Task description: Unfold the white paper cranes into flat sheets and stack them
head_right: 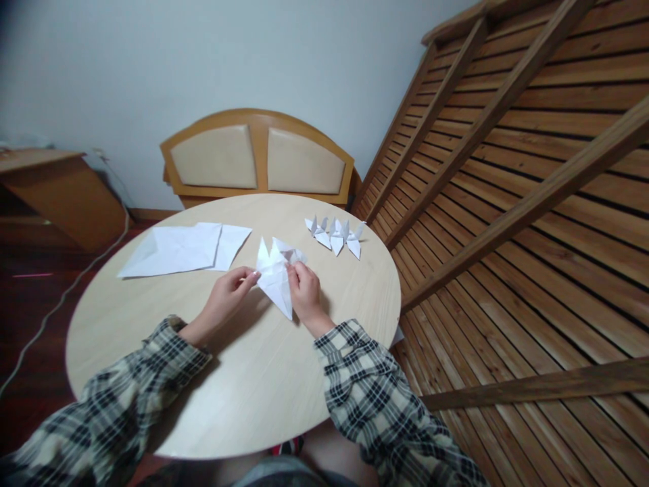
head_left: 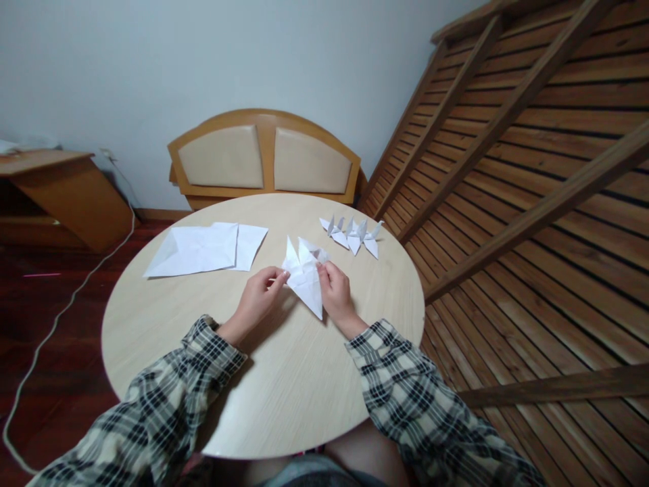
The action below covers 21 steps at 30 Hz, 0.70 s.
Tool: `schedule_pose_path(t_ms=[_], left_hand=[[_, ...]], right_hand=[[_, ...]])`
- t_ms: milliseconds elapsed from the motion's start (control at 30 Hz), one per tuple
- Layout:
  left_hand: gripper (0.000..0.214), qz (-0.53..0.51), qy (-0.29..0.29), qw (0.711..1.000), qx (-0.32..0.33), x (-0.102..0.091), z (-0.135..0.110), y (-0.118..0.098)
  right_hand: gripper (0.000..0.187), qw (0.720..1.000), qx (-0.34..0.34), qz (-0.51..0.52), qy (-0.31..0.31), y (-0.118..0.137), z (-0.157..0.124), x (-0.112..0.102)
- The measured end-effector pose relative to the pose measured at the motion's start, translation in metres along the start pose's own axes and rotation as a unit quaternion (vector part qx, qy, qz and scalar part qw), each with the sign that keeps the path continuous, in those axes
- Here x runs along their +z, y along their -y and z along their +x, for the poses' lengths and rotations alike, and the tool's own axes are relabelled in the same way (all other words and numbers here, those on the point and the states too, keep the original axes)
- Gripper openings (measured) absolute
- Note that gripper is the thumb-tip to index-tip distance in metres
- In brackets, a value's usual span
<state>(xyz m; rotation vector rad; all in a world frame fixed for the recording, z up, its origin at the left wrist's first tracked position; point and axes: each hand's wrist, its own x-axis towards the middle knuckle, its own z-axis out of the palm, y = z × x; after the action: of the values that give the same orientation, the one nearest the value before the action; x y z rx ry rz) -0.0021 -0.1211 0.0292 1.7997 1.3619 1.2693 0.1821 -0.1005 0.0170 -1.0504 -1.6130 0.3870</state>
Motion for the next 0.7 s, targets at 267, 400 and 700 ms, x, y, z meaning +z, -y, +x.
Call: schedule_pose_path(t_ms=[267,400,700], left_hand=[[0.018,-0.108,-0.042,0.993,-0.004,0.0003,-0.0023,0.0002],[0.026,-0.109,-0.056,0.992,0.018,0.0021,-0.0046,0.0022],[0.061,-0.025,-0.049,0.997,0.052,-0.0001,-0.0033,0.0084]], right_hand=[[0.039,0.997,0.034,0.068,0.008,-0.0041,0.0001,0.0021],[0.035,0.998,-0.010,0.056,0.015,-0.0042,-0.0005,0.0040],[0.014,0.990,-0.113,0.004,0.080,-0.0039,-0.0023,0.0056]])
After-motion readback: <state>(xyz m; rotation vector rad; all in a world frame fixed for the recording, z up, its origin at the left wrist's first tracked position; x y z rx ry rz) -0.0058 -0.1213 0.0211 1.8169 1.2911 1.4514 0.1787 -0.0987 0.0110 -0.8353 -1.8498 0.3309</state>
